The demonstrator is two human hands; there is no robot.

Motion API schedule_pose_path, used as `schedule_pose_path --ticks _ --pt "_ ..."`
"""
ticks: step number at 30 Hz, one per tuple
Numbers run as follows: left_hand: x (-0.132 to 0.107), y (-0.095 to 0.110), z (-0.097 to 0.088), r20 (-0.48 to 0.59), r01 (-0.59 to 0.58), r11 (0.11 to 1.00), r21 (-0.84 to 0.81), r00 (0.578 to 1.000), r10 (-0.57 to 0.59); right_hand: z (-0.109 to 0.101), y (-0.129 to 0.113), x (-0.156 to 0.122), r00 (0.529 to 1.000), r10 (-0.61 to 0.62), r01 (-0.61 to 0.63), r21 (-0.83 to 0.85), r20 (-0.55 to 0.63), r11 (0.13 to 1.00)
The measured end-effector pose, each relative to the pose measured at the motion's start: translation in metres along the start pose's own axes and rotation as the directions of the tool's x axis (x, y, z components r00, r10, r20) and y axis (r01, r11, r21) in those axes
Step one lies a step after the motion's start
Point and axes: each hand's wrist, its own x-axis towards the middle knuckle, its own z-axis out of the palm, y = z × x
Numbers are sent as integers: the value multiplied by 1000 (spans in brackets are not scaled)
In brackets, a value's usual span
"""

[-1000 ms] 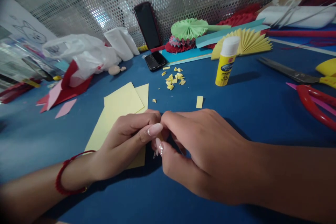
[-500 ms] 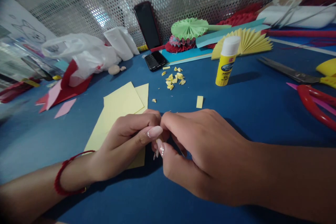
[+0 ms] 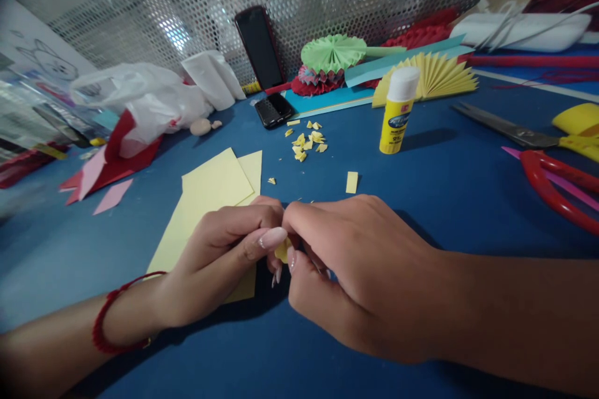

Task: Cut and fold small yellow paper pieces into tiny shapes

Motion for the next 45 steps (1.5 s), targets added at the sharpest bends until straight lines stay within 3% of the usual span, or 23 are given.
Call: schedule_pose_path --ticks 4,8,14,17,22,25,32,36,38,42,45 --pt "-1 2 -1 -8 20 1000 7 1000 -20 -3 -1 1 994 102 -104 43 35 994" --pt "-2 2 -4 -23 14 999 47 1000 -13 -6 0 3 974 201 -219 201 105 955" --pt "-2 0 -9 14 -17 998 67 1000 16 -9 7 6 968 232 -249 276 94 928" --pt "-1 -1 -10 30 1 998 70 1000 -3 -7 7 6 974 223 -227 226 45 947" --pt "-1 3 -9 -129 117 993 17 985 -114 -4 2 4 993 119 -119 100 -1 988" --pt "-1 4 -8 -117 181 983 -16 976 -181 -5 1 4 996 84 -83 59 -15 995" --pt "-2 1 -12 -98 106 994 -18 989 -107 -7 9 11 986 163 -157 114 -37 981" --pt "-3 -2 -11 -84 165 967 -193 979 -184 -5 11 10 970 169 -141 161 -177 977" --pt "-3 -4 -11 -95 178 932 -315 972 -217 -5 10 8 956 110 -80 117 -271 990" --pt "-2 -7 -11 -72 198 867 -457 963 -258 -7 10 5 973 -62 49 -61 -224 997" --pt "-1 -7 -12 -45 223 846 -485 959 -278 -9 11 5 974 -53 31 -104 -219 994"
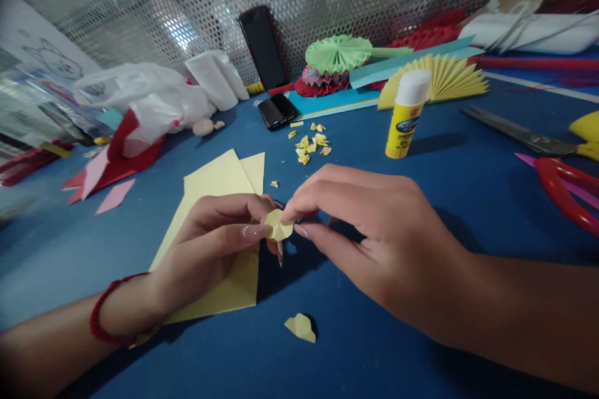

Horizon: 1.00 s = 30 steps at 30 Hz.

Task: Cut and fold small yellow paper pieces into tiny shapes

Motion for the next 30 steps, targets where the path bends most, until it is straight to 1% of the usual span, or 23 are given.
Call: schedule_pose_path --ticks 2,5,8,13,16,18,20,22,23,24,26,28,30 --pt "0 0 0 -1 14 1000 -2 1000 -14 -1 0 1 999 40 -40 -1 -22 999" --pt "-1 1 0 4 26 999 41 1000 -27 -1 0 0 995 93 -91 34 -43 995" --pt "-1 1 0 29 19 996 85 999 -22 0 1 -2 992 102 -96 89 -68 991" --pt "0 2 0 47 -3 995 98 999 -1 1 1 -3 982 154 -145 88 -109 986" --pt "0 2 0 49 -8 993 120 999 2 3 -1 -3 972 193 -171 159 -135 972" --pt "-1 3 1 49 -37 984 171 998 29 4 -1 -3 965 203 -171 192 -165 966" --pt "-2 3 2 46 -113 956 271 993 104 6 0 -3 959 205 -164 209 -193 964" --pt "-3 3 3 29 -223 887 404 973 231 7 1 -3 954 209 -161 223 -215 962" --pt "-4 2 3 22 -277 834 477 953 304 7 1 -3 953 213 -163 228 -216 960" --pt "-5 1 3 25 -326 771 548 927 374 7 1 -3 953 216 -166 232 -212 958" --pt "-5 -1 1 72 -400 626 670 874 481 7 2 -3 956 213 -164 233 -204 958" --pt "-5 -3 -2 147 -446 483 754 830 538 6 2 -3 961 186 -142 212 -204 967" --pt "-4 -4 -5 207 -468 380 798 804 557 6 2 -3 964 134 -97 165 -228 982"
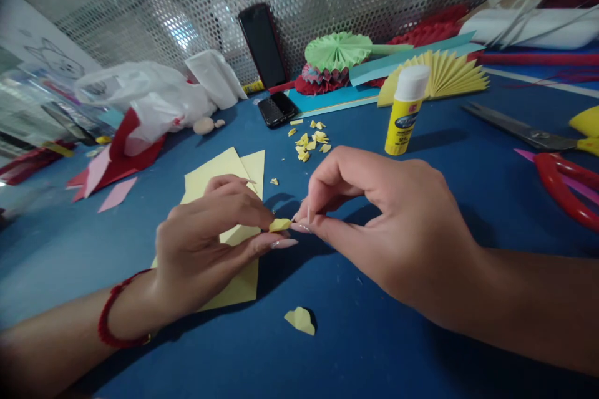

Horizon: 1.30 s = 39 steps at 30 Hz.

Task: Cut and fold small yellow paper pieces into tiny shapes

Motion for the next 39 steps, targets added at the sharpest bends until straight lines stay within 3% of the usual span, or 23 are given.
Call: schedule_pose_path --ticks 7,11,14,18,28,35,39 --pt "1 1 -3 54 -63 996 70 997 59 0 3 -3 996 -88 91 -96 32 991" --pt "0 2 -4 70 -66 995 75 996 61 -2 3 -4 973 -217 230 -225 81 947" --pt "0 1 -4 70 -72 994 83 995 66 -4 2 -3 952 -269 296 -223 145 929" --pt "0 0 -3 63 -75 994 83 996 70 -4 1 -3 955 -240 274 -209 175 939" --pt "0 1 -4 92 -66 993 94 994 57 -4 10 -2 920 -318 342 -73 228 937" --pt "-2 1 -2 80 -103 983 151 993 92 -8 5 0 871 -341 411 -144 354 900" --pt "-2 0 1 77 -139 978 158 989 128 -9 3 0 864 -348 430 -175 364 886"
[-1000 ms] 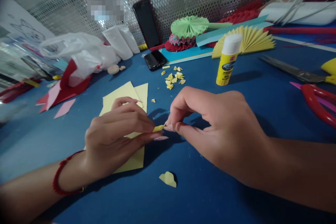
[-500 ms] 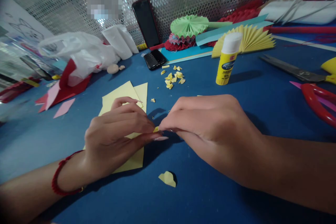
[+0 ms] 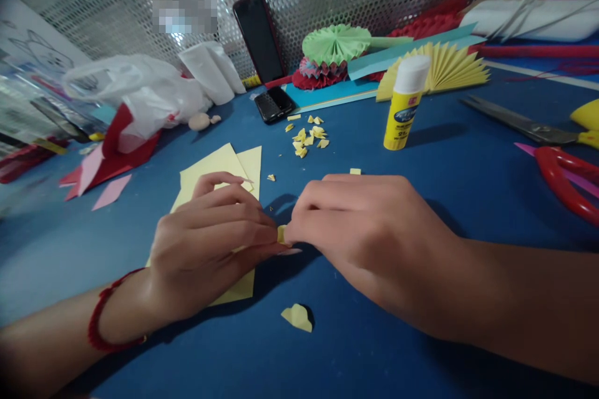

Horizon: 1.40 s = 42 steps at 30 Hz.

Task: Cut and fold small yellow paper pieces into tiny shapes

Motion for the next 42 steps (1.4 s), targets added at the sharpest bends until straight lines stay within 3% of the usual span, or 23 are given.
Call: schedule_pose_path --ticks 4,9,15,22,27,33,39,42 --pt "1 1 -1 9 -3 1000 6 1000 3 -1 -2 1 999 51 -50 -52 18 997" --pt "2 2 -4 17 -14 1000 2 1000 14 0 -8 1 986 160 -162 -51 -41 986" --pt "4 0 -5 81 26 996 -83 997 -19 2 -9 2 990 130 -131 -12 -50 991" --pt "7 2 -6 68 61 986 -155 996 -51 0 -3 -7 996 88 -88 -39 1 995" --pt "4 3 -7 114 5 997 -71 993 3 5 -1 -11 998 56 -55 6 -5 998" --pt "0 -2 -1 90 -109 994 -6 990 109 3 1 -15 999 38 -38 0 -17 999" --pt "3 -2 -6 129 -160 987 -28 978 163 0 0 -7 997 74 -74 6 3 997" --pt "3 -2 -8 81 -180 983 -36 980 182 1 -3 -6 998 47 -45 33 -51 998"
